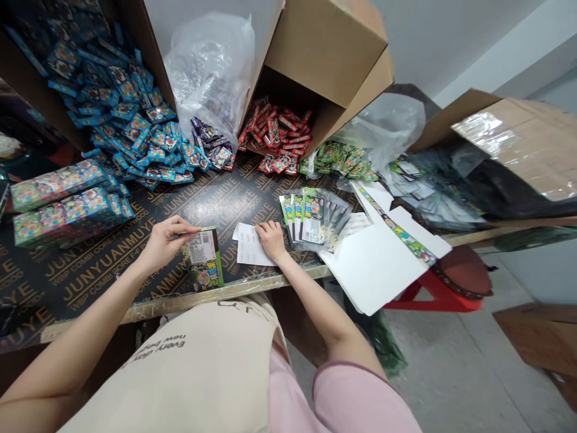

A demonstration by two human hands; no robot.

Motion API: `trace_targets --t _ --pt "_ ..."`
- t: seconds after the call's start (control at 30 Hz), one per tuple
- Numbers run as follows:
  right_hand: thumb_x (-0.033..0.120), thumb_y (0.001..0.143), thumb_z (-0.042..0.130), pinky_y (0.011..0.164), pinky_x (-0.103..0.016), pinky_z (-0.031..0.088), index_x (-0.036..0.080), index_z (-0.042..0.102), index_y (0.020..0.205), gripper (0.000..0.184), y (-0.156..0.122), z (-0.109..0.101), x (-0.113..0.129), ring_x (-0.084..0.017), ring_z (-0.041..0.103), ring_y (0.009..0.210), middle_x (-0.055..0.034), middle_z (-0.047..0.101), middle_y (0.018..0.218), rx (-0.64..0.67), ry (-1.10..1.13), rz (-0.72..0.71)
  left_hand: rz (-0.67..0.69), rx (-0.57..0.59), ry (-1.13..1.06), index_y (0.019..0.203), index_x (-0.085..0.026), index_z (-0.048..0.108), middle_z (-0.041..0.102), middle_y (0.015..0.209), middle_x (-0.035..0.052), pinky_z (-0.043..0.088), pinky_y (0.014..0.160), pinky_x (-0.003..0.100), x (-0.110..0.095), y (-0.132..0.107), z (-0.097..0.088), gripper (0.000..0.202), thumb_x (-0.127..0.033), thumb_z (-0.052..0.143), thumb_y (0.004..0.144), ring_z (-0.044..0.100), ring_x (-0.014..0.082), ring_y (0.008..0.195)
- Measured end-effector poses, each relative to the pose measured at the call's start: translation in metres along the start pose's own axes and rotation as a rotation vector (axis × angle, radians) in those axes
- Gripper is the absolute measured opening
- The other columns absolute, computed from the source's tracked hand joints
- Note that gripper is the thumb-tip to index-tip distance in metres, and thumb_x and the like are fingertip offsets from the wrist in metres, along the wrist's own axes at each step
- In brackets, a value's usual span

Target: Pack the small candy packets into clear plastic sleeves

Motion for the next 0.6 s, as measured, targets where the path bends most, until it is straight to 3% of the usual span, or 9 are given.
trace_targets --t 0.1,0.2,0.3,0.4,0.6 --pt "0.020 0.092 0.046 0.087 -0.041 0.027 0.021 0.066 0.114 0.029 0.007 -0.002 0.004 -0.028 0.047 0.105 -0.0126 0.064 0.115 0.010 0.065 0.038 -0.002 -0.003 0.003 0.086 -0.022 0.077 0.062 0.072 0.0032 0.043 0.065 0.027 0.000 0.000 0.000 0.016 -0.024 0.062 0.079 0.058 0.0154 0.070" --pt "0.027 0.083 0.062 0.083 -0.039 0.027 0.021 0.064 0.116 0.033 0.015 -0.003 0.005 -0.027 0.051 0.100 -0.0102 0.066 0.103 0.074 0.205 0.143 -0.003 -0.003 -0.003 0.086 -0.022 0.077 0.062 0.073 0.0034 0.043 0.065 0.027 0.001 -0.001 0.000 0.016 -0.024 0.062 0.079 0.058 0.0155 0.070" --pt "0.027 0.074 0.071 0.078 -0.034 0.027 0.020 0.069 0.092 0.019 0.023 -0.003 0.004 -0.023 0.054 0.088 -0.0057 0.067 0.085 0.154 0.257 0.156 -0.002 -0.001 -0.010 0.086 -0.023 0.077 0.062 0.073 0.0033 0.043 0.065 0.027 0.001 -0.001 0.000 0.016 -0.024 0.063 0.079 0.058 0.0157 0.071" --pt "0.024 0.070 0.074 0.077 -0.032 0.026 0.017 0.065 0.068 0.012 0.030 -0.005 0.002 -0.020 0.056 0.079 -0.0023 0.067 0.072 0.217 0.287 0.128 0.002 -0.005 -0.009 0.087 -0.023 0.077 0.061 0.073 0.0034 0.043 0.066 0.027 0.001 -0.001 0.000 0.016 -0.024 0.062 0.079 0.058 0.0157 0.071" --pt "0.023 0.077 0.070 0.075 -0.028 0.029 0.016 0.063 0.065 0.015 0.038 -0.012 0.000 -0.013 0.054 0.060 0.0026 0.062 0.059 0.279 0.344 0.033 0.006 -0.004 -0.009 0.088 -0.022 0.077 0.061 0.073 0.0033 0.044 0.067 0.028 0.001 -0.002 -0.001 0.016 -0.025 0.063 0.080 0.058 0.0157 0.071"
Point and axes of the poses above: each hand's wrist, its own y-axis towards the middle knuckle, its own z-axis out of the palm, x = y × z, the point moved 1 cm from there along y, towards the middle knuckle
